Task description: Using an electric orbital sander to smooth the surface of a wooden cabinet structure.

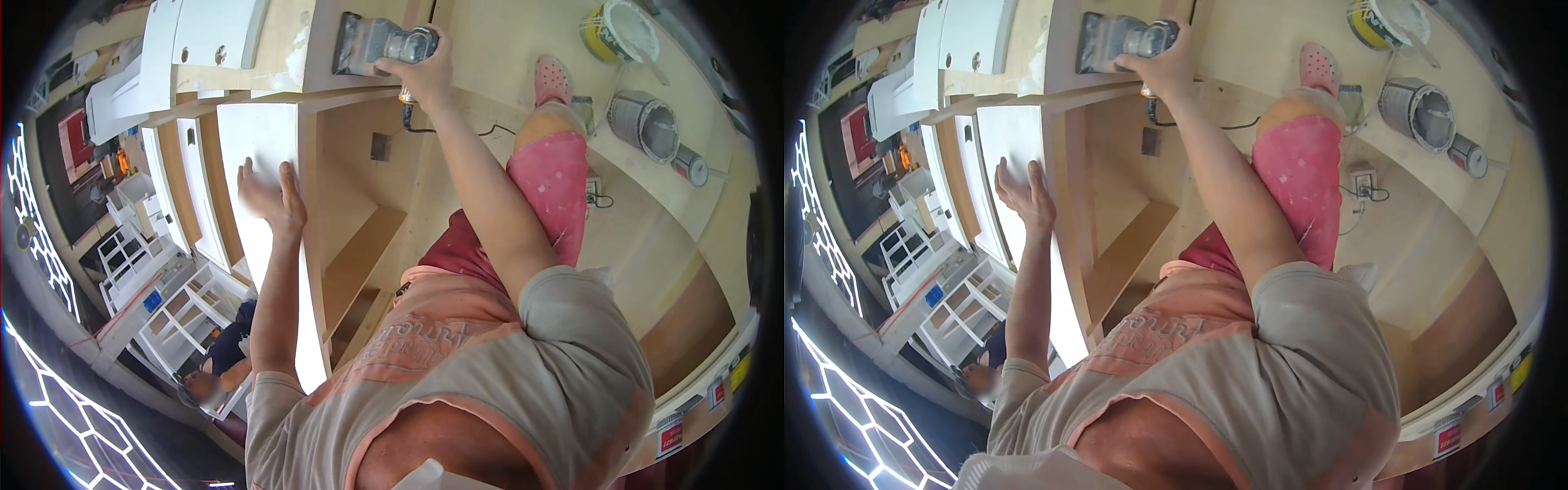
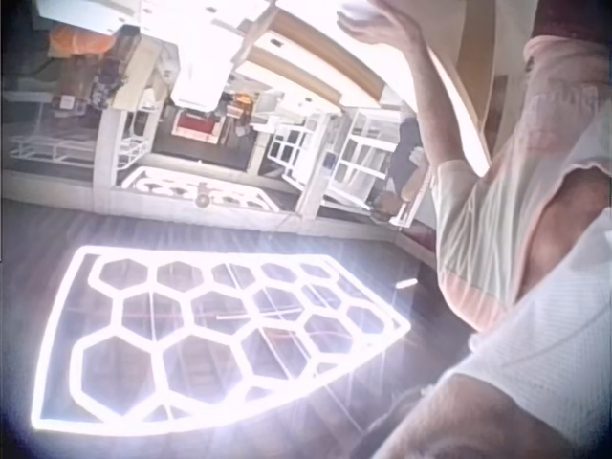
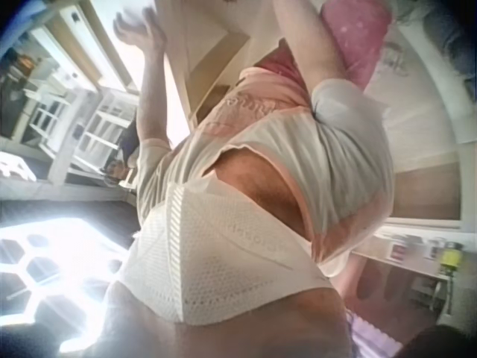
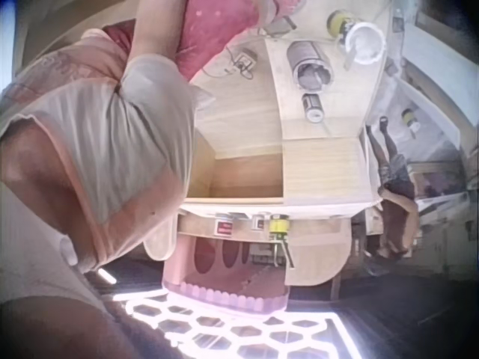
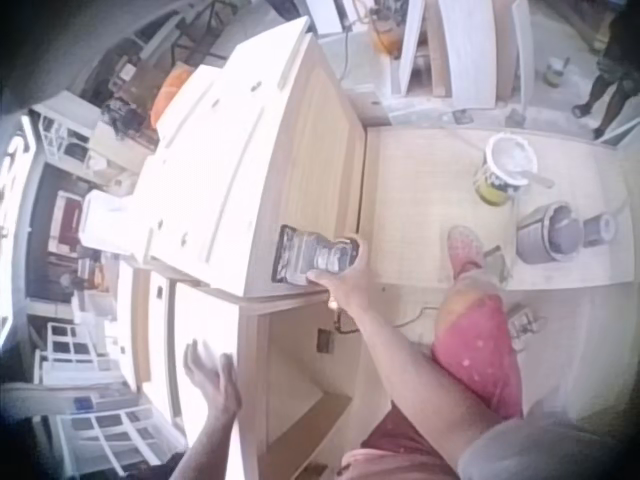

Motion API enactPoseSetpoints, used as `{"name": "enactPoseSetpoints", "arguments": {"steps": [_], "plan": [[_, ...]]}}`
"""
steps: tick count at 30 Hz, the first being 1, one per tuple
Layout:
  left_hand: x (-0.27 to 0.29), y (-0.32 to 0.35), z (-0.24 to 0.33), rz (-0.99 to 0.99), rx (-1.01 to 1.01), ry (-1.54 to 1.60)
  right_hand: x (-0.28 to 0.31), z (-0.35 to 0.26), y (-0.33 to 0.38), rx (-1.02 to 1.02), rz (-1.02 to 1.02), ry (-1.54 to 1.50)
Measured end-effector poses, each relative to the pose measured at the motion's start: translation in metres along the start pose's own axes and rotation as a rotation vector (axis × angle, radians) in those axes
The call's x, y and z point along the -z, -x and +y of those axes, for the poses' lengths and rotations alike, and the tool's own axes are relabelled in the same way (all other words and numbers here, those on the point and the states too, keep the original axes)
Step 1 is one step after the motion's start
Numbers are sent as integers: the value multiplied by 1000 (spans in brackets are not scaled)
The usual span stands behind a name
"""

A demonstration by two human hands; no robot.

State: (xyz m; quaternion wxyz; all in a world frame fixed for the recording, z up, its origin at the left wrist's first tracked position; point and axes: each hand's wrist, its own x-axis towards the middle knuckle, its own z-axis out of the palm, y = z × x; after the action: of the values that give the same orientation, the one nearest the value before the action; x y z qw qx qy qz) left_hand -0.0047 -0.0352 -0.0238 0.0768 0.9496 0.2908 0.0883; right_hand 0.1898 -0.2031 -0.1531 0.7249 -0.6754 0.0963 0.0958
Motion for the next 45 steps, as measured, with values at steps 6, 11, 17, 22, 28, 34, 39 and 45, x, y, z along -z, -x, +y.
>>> {"name": "enactPoseSetpoints", "arguments": {"steps": [6,11,17,22,28,34,39,45], "plan": [[-3,-2,-3,20,8,-18,3,29,7,-156,-50,25],[-1,-1,-4,20,11,-46,2,-10,38,85,-88,45],[0,3,-7,21,-15,-10,-3,-50,35,331,-92,-23],[-5,3,-9,38,-23,-24,-5,-79,-26,177,-5,-28],[-4,-1,-3,17,-4,-23,0,-101,-96,108,-35,-281],[-4,-1,-8,59,-42,-5,-2,-74,-13,252,-43,116],[-3,2,-12,57,-19,30,-3,-39,62,225,-158,111],[-5,3,-5,40,-10,38,0,-44,-1,174,-55,83]]}}
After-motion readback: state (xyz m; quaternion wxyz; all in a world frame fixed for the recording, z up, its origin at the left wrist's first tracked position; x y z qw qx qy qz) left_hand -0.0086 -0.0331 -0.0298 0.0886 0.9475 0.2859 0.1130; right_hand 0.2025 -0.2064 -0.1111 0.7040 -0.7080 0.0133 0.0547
